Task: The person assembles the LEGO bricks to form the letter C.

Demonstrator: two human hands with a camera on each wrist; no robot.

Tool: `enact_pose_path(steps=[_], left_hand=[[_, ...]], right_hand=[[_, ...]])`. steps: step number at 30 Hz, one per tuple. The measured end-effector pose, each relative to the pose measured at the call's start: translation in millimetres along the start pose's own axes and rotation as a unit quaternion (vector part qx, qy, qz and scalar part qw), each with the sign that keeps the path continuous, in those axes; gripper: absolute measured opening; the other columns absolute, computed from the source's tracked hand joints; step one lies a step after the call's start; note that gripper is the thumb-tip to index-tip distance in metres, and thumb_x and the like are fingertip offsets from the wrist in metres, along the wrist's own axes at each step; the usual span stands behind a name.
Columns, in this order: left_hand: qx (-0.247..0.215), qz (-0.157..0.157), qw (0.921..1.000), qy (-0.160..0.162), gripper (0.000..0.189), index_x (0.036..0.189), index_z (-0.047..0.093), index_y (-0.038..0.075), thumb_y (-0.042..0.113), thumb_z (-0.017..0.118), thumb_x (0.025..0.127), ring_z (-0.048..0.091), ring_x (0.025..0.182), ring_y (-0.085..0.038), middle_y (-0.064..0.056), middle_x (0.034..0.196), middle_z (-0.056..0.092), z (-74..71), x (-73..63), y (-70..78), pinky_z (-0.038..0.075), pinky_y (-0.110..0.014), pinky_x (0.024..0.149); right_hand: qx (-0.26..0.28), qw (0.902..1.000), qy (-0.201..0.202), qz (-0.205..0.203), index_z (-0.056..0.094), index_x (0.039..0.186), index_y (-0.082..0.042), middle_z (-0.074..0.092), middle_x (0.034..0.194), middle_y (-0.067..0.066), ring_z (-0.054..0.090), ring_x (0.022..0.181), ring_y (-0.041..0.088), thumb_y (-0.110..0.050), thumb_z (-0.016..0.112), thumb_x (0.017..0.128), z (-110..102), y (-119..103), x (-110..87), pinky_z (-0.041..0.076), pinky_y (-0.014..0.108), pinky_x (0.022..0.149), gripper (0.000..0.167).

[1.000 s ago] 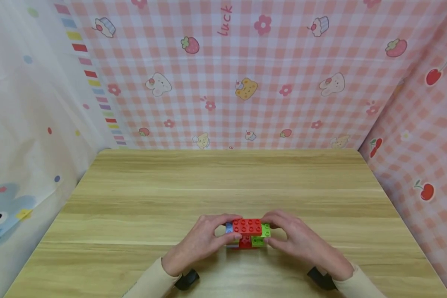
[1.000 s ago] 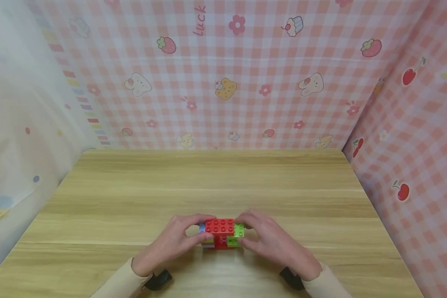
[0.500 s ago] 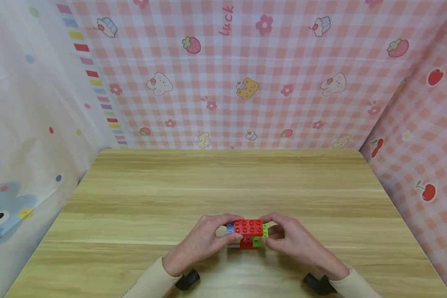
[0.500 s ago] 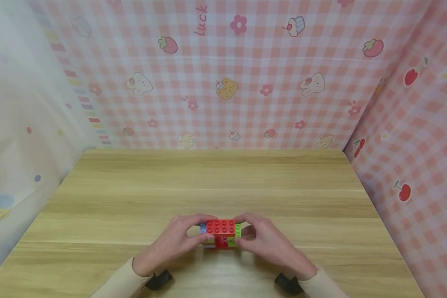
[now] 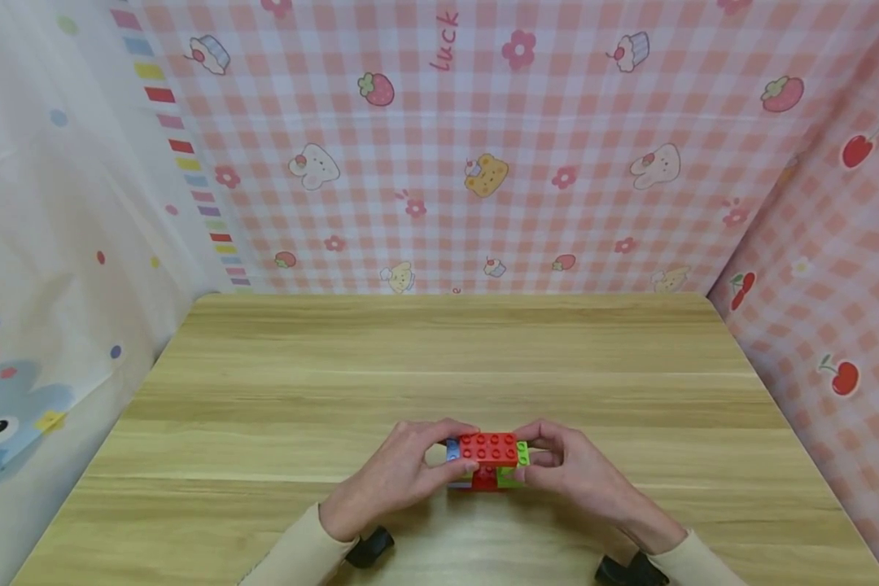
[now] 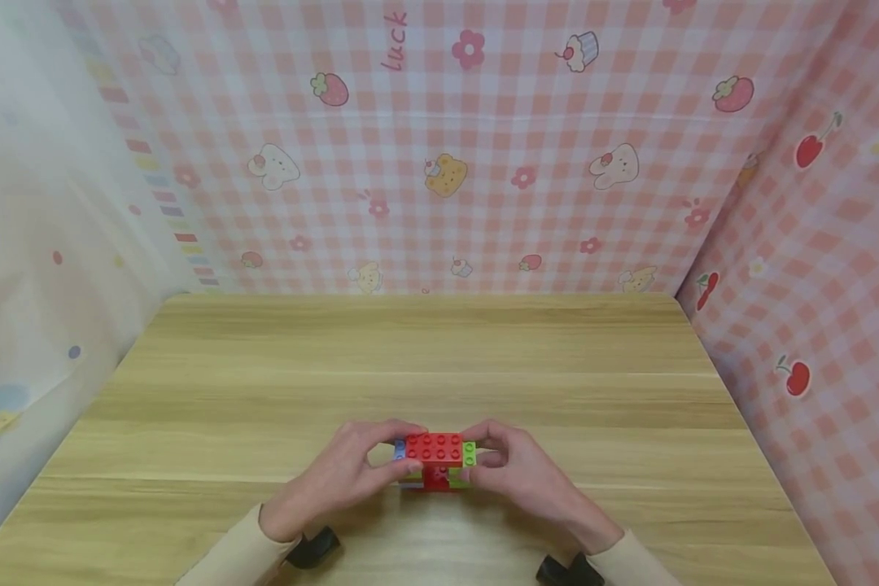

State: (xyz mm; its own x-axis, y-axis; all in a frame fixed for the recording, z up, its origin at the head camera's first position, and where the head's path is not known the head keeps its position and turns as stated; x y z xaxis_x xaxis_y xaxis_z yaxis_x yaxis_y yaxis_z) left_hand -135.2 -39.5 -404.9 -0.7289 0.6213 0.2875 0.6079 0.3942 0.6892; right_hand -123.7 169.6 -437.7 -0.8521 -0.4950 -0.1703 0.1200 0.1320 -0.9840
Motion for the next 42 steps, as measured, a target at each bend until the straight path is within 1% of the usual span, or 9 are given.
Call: enact_pose_path(steps=[8,11,14,18,21,24,33,37,42], left_hand=[[0.006,-0.007,0.9999,-0.008,0.033,0.124,0.072,0.012,0.034,0.071,0.100,0.069,0.097,-0.006,0.000,0.114,0.077,-0.3,1.7,1.6,0.060,-0.039,0.082],[0.007,-0.005,0.9999,-0.008,0.033,0.124,0.072,0.012,0.035,0.071,0.100,0.069,0.096,-0.005,0.000,0.113,0.077,-0.8,1.8,2.5,0.060,-0.039,0.081],[0.002,0.003,1.0000,-0.005,0.032,0.124,0.072,0.011,0.034,0.070,0.100,0.069,0.096,-0.005,0.000,0.112,0.077,-0.5,2.8,2.1,0.060,-0.038,0.080],[-0.004,0.011,0.9999,-0.001,0.032,0.122,0.072,0.010,0.032,0.072,0.100,0.069,0.095,-0.005,-0.001,0.110,0.077,0.3,3.8,1.2,0.061,-0.039,0.080],[0.001,0.011,0.9999,0.002,0.031,0.122,0.073,0.011,0.032,0.073,0.098,0.069,0.094,-0.004,0.000,0.109,0.077,0.4,3.6,1.1,0.059,-0.038,0.081],[0.001,0.012,0.9999,0.005,0.031,0.122,0.073,0.011,0.030,0.075,0.097,0.069,0.093,-0.004,0.001,0.109,0.078,-0.1,3.7,1.8,0.060,-0.038,0.079],[0.001,0.011,0.9999,0.009,0.032,0.122,0.073,0.011,0.029,0.077,0.095,0.070,0.094,-0.005,0.000,0.109,0.078,-0.4,3.4,2.3,0.061,-0.040,0.079],[0.002,0.015,0.9998,0.011,0.032,0.121,0.073,0.011,0.029,0.077,0.096,0.070,0.094,-0.005,0.000,0.109,0.078,0.2,2.4,2.4,0.061,-0.039,0.079],[0.003,0.017,0.9998,0.007,0.032,0.123,0.072,0.011,0.030,0.076,0.097,0.069,0.092,-0.004,0.000,0.109,0.078,1.1,3.4,3.7,0.060,-0.037,0.076]], right_hand=[[0.007,0.9998,-0.015,-0.006,0.050,0.133,0.012,0.065,0.126,0.019,0.067,0.116,0.029,-0.004,0.069,0.094,-0.6,-2.5,-0.5,0.059,0.029,0.089,0.045],[0.004,0.9998,-0.018,-0.005,0.050,0.135,0.010,0.062,0.129,0.020,0.066,0.117,0.029,-0.011,0.063,0.100,-0.9,-7.0,0.0,0.059,0.034,0.094,0.043],[0.000,0.9999,-0.011,-0.001,0.054,0.133,0.009,0.063,0.127,0.019,0.066,0.114,0.030,-0.025,0.056,0.107,-0.4,-12.2,2.2,0.059,0.041,0.095,0.043],[-0.022,0.9997,0.010,0.009,0.060,0.128,0.005,0.067,0.117,0.016,0.066,0.107,0.028,-0.033,0.056,0.108,0.3,-15.2,6.6,0.060,0.045,0.091,0.043],[-0.041,0.9987,0.025,0.020,0.063,0.127,0.004,0.069,0.112,0.012,0.064,0.104,0.024,-0.032,0.063,0.105,0.4,-14.6,8.6,0.061,0.042,0.087,0.042],[-0.044,0.9981,0.033,0.028,0.064,0.126,0.004,0.070,0.110,0.012,0.065,0.103,0.023,-0.031,0.065,0.103,0.5,-14.3,9.5,0.061,0.041,0.086,0.042],[-0.027,0.9974,0.054,0.039,0.066,0.125,0.005,0.073,0.106,0.011,0.067,0.098,0.022,-0.029,0.069,0.101,0.7,-11.6,9.3,0.061,0.039,0.083,0.043],[-0.008,0.9980,0.051,0.037,0.063,0.129,0.007,0.073,0.108,0.012,0.068,0.099,0.021,-0.027,0.067,0.101,3.3,-8.3,9.7,0.061,0.038,0.084,0.045],[0.018,0.9992,0.022,0.029,0.057,0.134,0.012,0.069,0.117,0.016,0.068,0.107,0.024,-0.024,0.059,0.104,6.6,-7.1,10.4,0.060,0.039,0.092,0.046]])
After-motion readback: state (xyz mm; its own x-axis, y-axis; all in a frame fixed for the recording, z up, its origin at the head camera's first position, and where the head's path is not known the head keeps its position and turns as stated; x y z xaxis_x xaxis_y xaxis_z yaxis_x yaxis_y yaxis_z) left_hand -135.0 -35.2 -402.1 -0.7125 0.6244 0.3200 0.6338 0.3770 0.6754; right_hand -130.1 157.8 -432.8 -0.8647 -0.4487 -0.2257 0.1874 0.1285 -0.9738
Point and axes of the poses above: each hand's wrist, its own x-axis towards the middle knuckle, its own z-axis out of the palm, y = z × x, the point moved 6 cm from there along x, towards the middle knuckle
